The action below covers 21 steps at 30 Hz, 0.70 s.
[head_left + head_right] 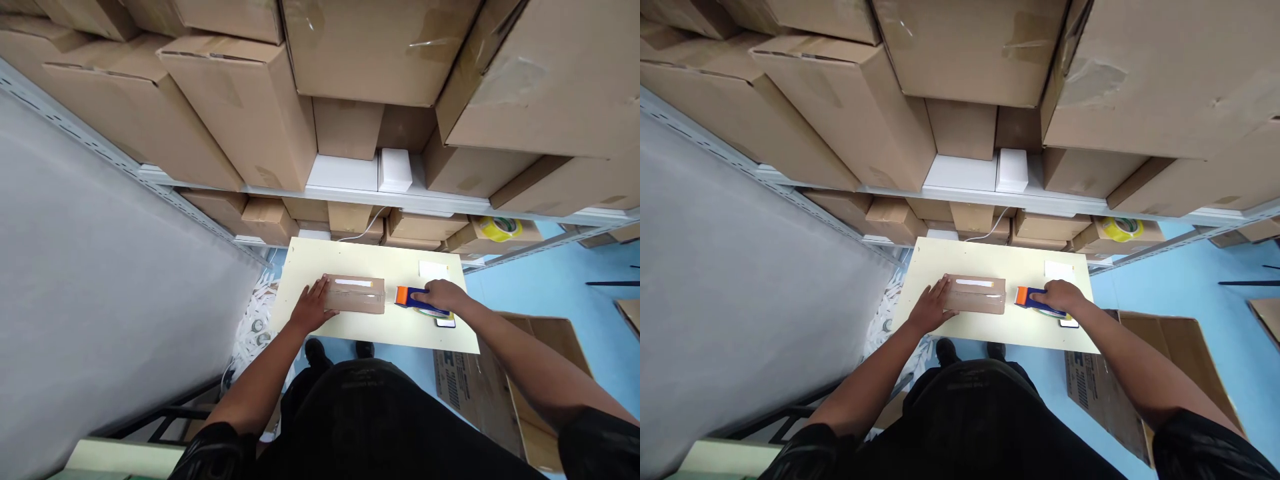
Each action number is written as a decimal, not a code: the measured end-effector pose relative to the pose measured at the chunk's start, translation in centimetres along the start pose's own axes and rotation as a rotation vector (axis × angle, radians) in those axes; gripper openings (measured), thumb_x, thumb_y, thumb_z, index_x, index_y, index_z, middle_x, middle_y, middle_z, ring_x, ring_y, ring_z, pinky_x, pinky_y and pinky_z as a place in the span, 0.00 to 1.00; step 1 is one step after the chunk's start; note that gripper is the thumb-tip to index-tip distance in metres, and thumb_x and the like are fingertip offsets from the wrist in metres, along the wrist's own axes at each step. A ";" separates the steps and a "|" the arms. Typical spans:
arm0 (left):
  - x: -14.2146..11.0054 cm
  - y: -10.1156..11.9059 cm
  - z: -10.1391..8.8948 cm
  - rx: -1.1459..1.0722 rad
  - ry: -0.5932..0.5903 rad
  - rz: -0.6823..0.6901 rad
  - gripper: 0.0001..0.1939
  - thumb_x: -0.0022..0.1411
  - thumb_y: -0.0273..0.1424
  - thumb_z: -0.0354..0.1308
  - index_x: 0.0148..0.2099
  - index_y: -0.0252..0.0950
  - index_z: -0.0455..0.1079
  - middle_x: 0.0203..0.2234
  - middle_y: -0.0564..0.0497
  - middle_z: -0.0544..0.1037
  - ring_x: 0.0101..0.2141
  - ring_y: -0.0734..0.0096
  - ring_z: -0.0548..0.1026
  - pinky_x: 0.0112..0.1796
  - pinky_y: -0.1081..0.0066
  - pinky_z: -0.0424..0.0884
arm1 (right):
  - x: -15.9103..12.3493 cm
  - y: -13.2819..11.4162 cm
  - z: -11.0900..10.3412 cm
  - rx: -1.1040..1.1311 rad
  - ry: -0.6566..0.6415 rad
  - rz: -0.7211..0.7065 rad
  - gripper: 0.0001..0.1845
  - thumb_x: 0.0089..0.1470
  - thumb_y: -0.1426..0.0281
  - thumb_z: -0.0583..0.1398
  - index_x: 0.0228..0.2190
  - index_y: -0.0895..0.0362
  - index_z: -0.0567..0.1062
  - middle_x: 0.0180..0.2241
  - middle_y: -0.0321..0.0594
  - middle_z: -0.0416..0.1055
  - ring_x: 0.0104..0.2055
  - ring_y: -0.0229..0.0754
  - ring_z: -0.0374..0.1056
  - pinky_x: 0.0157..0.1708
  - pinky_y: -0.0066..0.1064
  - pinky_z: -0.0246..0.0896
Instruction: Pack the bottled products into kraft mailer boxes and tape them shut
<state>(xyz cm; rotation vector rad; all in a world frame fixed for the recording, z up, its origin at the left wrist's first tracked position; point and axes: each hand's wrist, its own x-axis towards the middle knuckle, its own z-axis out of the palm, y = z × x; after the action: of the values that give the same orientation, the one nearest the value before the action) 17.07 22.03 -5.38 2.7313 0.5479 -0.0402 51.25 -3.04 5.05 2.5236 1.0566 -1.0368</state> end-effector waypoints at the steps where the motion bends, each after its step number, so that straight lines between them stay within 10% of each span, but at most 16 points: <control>1: 0.0 0.0 0.1 0.005 0.002 0.002 0.51 0.66 0.52 0.58 0.79 0.35 0.38 0.75 0.38 0.45 0.71 0.46 0.53 0.69 0.53 0.46 | 0.6 -0.2 0.4 0.000 -0.014 -0.003 0.38 0.55 0.36 0.54 0.34 0.58 0.82 0.35 0.54 0.79 0.38 0.55 0.75 0.35 0.37 0.60; 21: 0.2 -0.5 0.6 0.049 0.064 0.078 0.53 0.68 0.54 0.54 0.78 0.31 0.32 0.74 0.32 0.46 0.70 0.45 0.56 0.64 0.50 0.59 | 7.5 -2.3 3.0 0.300 -0.174 0.093 0.36 0.41 0.38 0.68 0.26 0.62 0.80 0.30 0.53 0.80 0.29 0.50 0.75 0.30 0.34 0.63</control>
<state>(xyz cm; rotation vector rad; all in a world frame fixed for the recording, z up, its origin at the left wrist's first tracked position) 17.08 22.28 -6.10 2.8079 0.4630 0.0546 51.81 1.32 -2.10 2.6159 0.7787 -1.4515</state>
